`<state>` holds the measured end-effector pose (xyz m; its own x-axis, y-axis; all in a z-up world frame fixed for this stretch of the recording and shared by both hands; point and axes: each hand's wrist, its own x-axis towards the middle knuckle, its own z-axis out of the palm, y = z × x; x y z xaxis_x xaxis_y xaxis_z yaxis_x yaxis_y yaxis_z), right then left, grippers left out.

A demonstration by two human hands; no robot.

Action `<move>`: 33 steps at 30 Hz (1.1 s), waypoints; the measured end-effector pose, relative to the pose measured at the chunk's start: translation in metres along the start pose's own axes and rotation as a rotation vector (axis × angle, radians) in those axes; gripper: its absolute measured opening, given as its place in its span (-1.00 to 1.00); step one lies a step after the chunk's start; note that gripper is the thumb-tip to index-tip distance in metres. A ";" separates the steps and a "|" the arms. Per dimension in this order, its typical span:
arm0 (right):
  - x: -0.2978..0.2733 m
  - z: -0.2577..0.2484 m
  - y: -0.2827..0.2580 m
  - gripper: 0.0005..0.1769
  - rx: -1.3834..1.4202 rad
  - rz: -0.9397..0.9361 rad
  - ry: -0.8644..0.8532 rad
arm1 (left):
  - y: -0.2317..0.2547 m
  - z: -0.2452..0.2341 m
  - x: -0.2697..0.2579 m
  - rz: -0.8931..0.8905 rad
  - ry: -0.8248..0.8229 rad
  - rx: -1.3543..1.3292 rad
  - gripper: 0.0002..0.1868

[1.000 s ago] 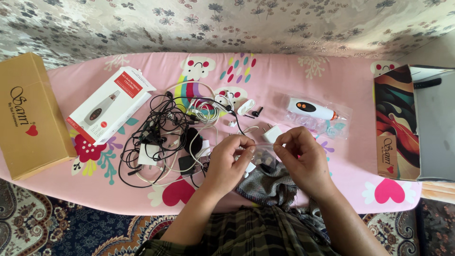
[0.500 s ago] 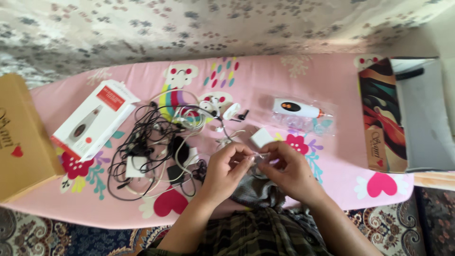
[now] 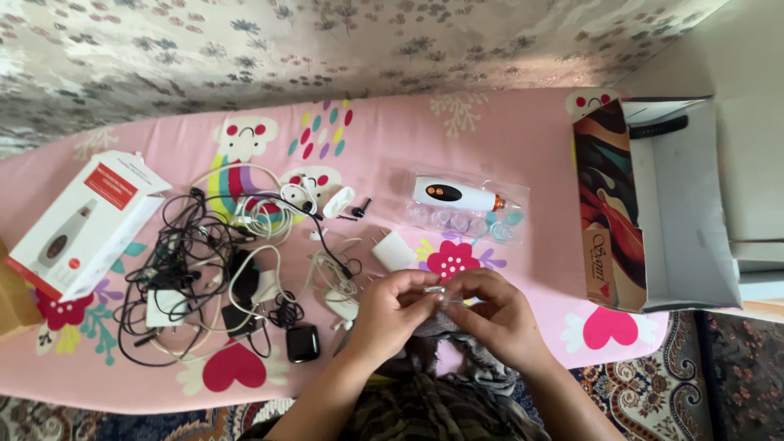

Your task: The person untangles a bundle of cables, handles various electronic accessories like chargers and earphones, and then places them into a storage box.

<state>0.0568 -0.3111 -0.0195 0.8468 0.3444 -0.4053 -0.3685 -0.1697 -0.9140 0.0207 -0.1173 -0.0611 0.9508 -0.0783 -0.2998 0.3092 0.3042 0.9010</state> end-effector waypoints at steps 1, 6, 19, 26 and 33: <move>0.000 -0.002 0.007 -0.68 0.049 0.077 0.020 | -0.001 0.005 0.000 0.033 0.010 0.039 -0.74; 0.012 -0.029 0.045 -0.80 0.158 0.141 0.020 | -0.001 0.029 0.000 0.041 0.122 0.188 -0.75; 0.089 -0.086 0.006 -0.88 -0.831 -0.426 0.348 | -0.009 0.023 0.001 -0.018 0.262 0.134 -0.70; 0.091 -0.078 0.003 -0.81 -0.970 -0.604 0.352 | -0.005 0.022 0.000 -0.051 0.268 0.099 -0.70; 0.074 -0.066 -0.017 -0.71 -1.074 -0.812 0.317 | -0.007 0.025 0.003 -0.048 0.286 0.115 -0.71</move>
<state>0.1504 -0.3437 -0.0329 0.7832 0.4903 0.3825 0.6161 -0.6954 -0.3701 0.0218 -0.1433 -0.0604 0.8958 0.1854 -0.4038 0.3691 0.1956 0.9086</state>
